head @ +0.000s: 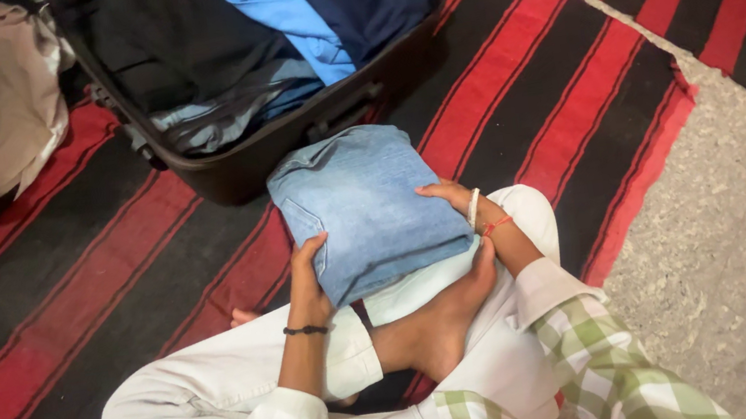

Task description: The person folds denim jeans and places them into an open suitcase before closing and zipping the suitcase shut.

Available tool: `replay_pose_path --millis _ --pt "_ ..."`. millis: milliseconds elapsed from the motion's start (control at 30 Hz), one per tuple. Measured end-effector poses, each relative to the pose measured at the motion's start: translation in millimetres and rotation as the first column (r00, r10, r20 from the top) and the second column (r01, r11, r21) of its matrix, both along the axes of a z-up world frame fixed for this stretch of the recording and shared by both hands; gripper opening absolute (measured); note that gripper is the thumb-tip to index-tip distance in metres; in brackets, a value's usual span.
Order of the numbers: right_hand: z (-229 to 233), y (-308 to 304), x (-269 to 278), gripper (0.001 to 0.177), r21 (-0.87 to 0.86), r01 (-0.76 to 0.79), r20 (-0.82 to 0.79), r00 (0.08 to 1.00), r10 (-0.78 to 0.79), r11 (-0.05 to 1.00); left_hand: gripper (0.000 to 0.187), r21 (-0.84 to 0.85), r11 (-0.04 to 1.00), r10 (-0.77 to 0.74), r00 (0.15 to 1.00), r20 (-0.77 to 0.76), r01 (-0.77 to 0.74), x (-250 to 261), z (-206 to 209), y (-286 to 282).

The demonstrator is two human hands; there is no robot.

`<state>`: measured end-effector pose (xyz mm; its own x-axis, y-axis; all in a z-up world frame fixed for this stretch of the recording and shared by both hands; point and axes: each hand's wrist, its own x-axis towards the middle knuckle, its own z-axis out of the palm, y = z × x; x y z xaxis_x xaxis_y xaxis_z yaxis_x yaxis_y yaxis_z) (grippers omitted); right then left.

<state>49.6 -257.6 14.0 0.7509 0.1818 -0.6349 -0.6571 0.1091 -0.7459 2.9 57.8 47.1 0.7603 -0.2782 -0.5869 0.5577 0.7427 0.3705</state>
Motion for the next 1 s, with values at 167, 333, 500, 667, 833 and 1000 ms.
replay_pose_path --millis 167,333,500,667,833,1000 --pt "8.4 7.3 -2.1 0.072 -0.057 -0.023 0.075 0.997 0.028 0.998 0.066 0.212 0.977 -0.007 0.997 0.075 -0.009 -1.3 -8.6 1.5" --pt "2.8 7.5 -0.8 0.076 -0.137 -0.017 0.049 0.999 0.024 0.990 0.069 0.347 0.938 -0.042 0.995 0.093 0.007 -0.8 -30.9 0.0" --pt "-10.1 -1.4 1.4 0.076 -0.208 -0.057 0.083 0.994 0.076 0.976 0.067 0.400 0.916 -0.046 0.992 0.120 -0.006 0.9 -39.9 -2.7" --pt "-7.2 -5.2 0.2 0.077 -0.157 -0.015 0.038 0.999 0.022 0.988 0.070 0.508 0.861 -0.094 0.990 0.106 0.028 0.9 -32.2 1.9" --pt "28.3 -3.8 0.1 0.090 -0.014 -0.022 0.206 0.978 0.024 1.000 0.074 0.540 0.841 -0.123 0.973 0.196 -0.002 2.0 -20.8 8.9" --pt "72.0 -16.5 -19.8 0.083 -0.227 -0.089 0.312 0.937 0.159 0.970 0.092 0.540 0.830 -0.152 0.988 -0.017 0.137 -3.1 -3.8 6.1"
